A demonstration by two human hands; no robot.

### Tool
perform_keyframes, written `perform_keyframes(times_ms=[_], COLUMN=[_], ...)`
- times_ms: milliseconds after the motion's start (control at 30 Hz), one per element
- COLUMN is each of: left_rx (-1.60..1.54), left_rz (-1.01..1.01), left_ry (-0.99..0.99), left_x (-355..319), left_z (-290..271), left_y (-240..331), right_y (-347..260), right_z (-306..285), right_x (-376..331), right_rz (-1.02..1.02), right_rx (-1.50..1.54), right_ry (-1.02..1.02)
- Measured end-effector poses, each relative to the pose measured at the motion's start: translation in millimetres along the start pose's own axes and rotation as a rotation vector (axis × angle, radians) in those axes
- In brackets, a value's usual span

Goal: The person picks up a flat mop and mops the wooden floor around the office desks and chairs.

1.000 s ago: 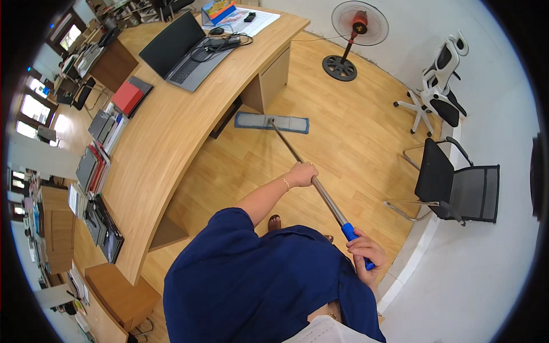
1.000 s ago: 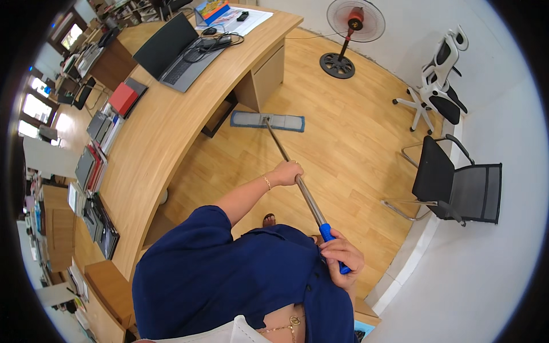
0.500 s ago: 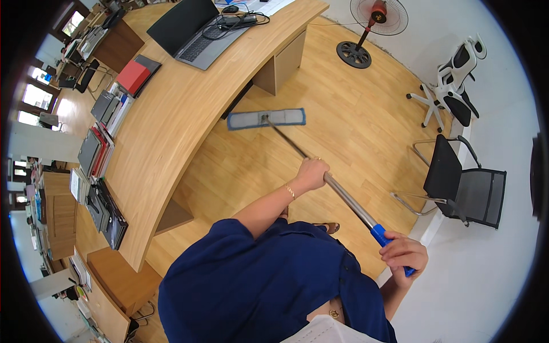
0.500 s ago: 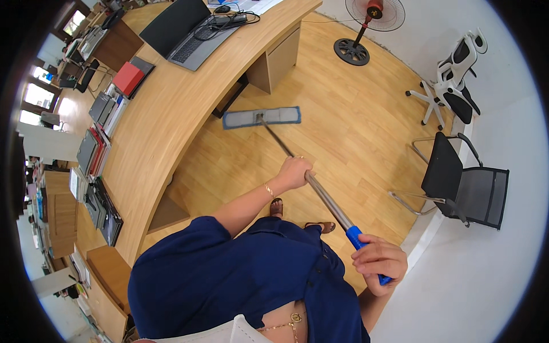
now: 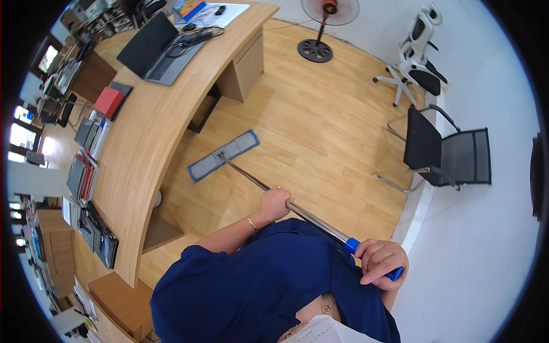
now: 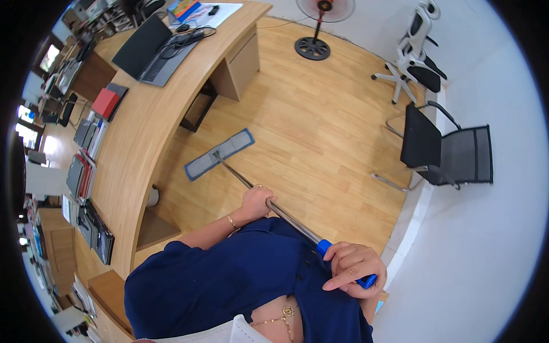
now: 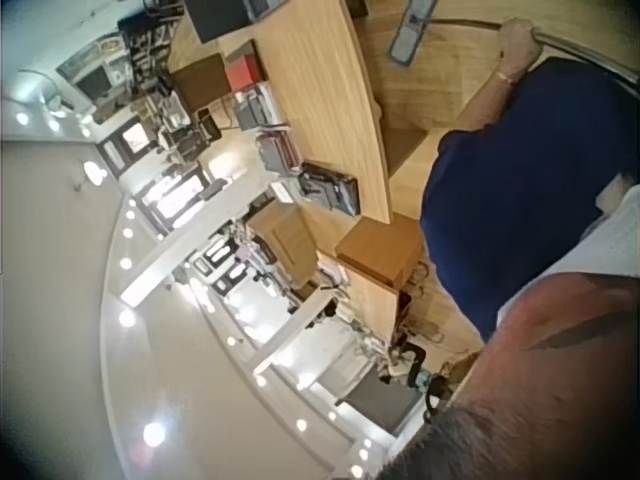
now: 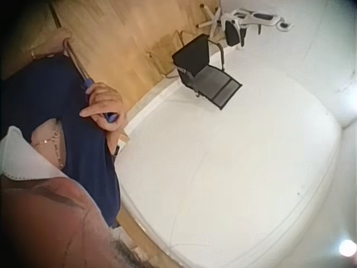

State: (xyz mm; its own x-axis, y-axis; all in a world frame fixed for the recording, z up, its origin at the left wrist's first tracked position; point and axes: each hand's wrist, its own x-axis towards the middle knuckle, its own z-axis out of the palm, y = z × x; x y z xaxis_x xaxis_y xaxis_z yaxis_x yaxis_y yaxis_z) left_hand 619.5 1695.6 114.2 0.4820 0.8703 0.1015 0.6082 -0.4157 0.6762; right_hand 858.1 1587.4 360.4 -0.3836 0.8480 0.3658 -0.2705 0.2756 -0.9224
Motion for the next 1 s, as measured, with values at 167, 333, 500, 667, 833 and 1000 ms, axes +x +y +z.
perform_keyframes(times_ms=[167,333,500,667,833,1000], left_rx=[0.048,0.037,-0.039,-0.096,-0.179,-0.262], left_rz=[0.098,0.234,0.49,0.682,0.842,0.962], left_ry=[-0.206,-0.481,-0.668,-0.832,-0.905,-0.948], left_x=[7,7,-1,-17,-37,-42], left_z=[45,106,180,247,297,331], left_y=[68,174,266,348,406,431], right_y=[-47,-113,-179,-220,-238,-234], right_z=[-18,-27,-12,12,39,49], right_x=[-75,-174,-266,-341,-381,-368], right_rz=[0.012,-0.038,-0.043,-0.01,0.014,0.044], right_rx=[-0.105,-0.18,-0.324,-0.479,-0.641,-0.859], right_ry=[0.228,0.433,0.568,0.701,0.816,0.73])
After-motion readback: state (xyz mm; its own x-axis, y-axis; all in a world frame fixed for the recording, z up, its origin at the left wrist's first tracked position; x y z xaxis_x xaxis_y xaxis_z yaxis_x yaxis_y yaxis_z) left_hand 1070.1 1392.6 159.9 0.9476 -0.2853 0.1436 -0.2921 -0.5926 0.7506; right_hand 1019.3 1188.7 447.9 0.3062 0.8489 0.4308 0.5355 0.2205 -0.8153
